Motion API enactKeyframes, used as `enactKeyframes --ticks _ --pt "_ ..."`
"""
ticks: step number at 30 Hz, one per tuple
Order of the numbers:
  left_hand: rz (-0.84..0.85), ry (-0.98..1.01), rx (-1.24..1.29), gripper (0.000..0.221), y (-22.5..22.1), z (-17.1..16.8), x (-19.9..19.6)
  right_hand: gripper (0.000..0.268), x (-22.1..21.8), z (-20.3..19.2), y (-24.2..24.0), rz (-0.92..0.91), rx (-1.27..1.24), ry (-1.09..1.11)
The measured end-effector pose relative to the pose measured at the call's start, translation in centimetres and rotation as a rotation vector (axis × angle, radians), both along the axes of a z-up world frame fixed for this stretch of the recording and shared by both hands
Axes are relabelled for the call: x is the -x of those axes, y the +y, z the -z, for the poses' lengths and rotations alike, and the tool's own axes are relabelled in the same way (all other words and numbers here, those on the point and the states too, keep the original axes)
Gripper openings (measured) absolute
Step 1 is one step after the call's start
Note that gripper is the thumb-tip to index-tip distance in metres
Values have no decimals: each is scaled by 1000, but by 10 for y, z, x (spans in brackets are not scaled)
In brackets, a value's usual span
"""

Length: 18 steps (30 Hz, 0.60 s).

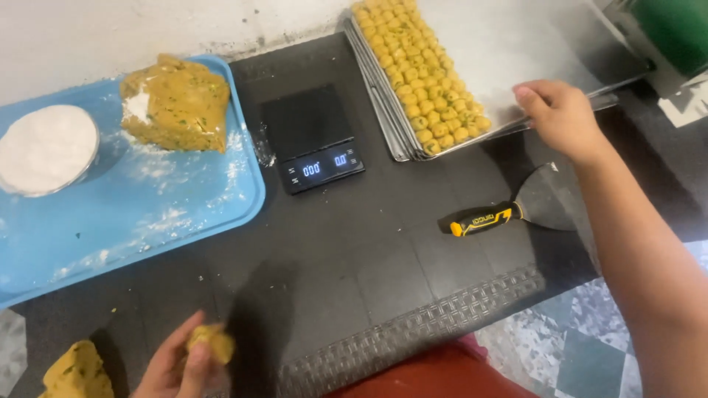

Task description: A person is preparing small pieces of dough by weighing portions, rolling them into long cylinders, and then cutting them into uniform small pieces using a hand scraper.

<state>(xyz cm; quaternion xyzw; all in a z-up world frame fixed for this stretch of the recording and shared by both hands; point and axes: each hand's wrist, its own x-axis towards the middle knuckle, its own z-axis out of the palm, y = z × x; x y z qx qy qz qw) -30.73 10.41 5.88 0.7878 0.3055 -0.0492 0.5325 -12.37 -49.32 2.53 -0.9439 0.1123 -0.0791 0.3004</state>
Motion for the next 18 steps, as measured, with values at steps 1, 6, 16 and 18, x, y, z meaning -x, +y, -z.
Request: enactKeyframes --ticks 1,6,16,18 --pt "2 0 -3 50 -9 1 -2 38 1 1 0 2 -3 0" --pt "-155 -155 417 54 -42 6 -13 49 6 -17 28 -26 -56 59" --pt "-72 -211 1110 74 -1 89 2 25 8 11 20 -169 197 36" --pt "-84 -263 1073 55 -21 69 0 27 3 33 7 -260 345 -184"
